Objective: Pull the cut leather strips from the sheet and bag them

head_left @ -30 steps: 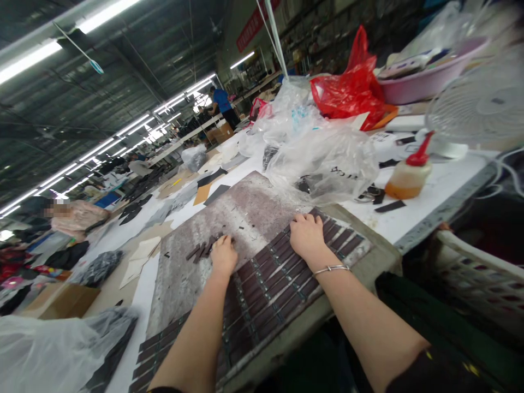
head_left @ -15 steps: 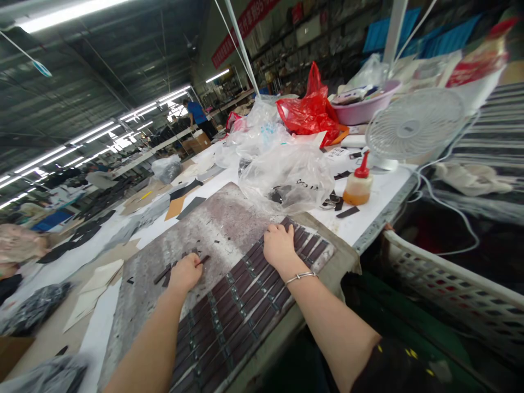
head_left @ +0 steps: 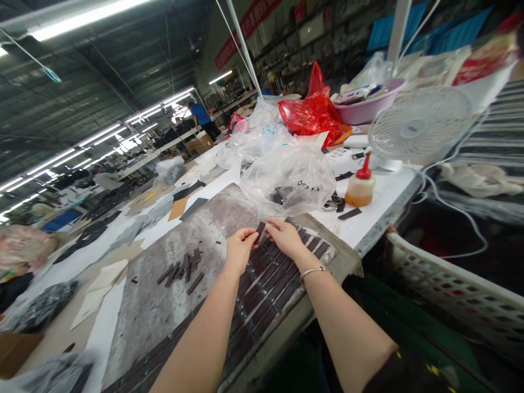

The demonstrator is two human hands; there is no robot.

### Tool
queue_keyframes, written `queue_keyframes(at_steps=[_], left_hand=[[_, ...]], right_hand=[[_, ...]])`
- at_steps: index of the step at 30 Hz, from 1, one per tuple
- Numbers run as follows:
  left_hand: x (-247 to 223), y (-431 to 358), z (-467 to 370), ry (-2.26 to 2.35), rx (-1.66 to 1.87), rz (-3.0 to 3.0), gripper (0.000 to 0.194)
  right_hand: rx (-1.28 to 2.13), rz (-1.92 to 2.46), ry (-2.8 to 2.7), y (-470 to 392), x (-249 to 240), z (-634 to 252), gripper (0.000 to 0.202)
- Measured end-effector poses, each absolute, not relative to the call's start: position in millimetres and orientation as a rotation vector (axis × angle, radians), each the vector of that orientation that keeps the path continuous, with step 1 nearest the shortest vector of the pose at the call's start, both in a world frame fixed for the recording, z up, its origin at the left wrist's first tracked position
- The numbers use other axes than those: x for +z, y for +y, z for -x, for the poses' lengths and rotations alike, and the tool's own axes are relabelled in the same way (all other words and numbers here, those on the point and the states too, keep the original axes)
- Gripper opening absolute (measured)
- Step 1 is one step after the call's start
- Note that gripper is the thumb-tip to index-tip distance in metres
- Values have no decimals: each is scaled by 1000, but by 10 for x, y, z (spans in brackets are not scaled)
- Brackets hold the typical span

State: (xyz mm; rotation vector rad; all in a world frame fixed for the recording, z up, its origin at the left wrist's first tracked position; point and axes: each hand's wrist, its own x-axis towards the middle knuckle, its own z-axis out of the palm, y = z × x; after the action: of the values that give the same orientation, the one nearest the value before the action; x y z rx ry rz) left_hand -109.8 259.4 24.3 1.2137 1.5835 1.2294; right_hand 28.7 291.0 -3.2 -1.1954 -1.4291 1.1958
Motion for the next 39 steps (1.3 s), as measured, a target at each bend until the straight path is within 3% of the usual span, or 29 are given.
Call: queue_keyframes(at_steps=[5, 17, 24, 30, 35, 39], left_hand=[[141, 2597, 940, 1455, 1325, -1063, 23], [79, 2548, 818, 1266, 1358, -723, 22], [-52, 2633, 801, 1414, 1535, -909, 20], [-203, 2663, 818, 1615, 1446, -1232, 14], [-249, 2571, 767, 1948, 1256, -1850, 30], [-228, 2530, 673, 2036, 895, -2176, 36]], right_hand=[[1309, 1044, -1405, 2975, -155, -288, 14], [1383, 1082, -1226, 2976, -82, -408, 8], [1595, 991, -1109, 2973, -30, -418, 33], [1354, 1201, -1304, 3023, -94, -492, 40], [1018, 1457, -1366, 3074, -77, -623, 32], [818, 1577, -1348, 3074, 7, -743, 35]])
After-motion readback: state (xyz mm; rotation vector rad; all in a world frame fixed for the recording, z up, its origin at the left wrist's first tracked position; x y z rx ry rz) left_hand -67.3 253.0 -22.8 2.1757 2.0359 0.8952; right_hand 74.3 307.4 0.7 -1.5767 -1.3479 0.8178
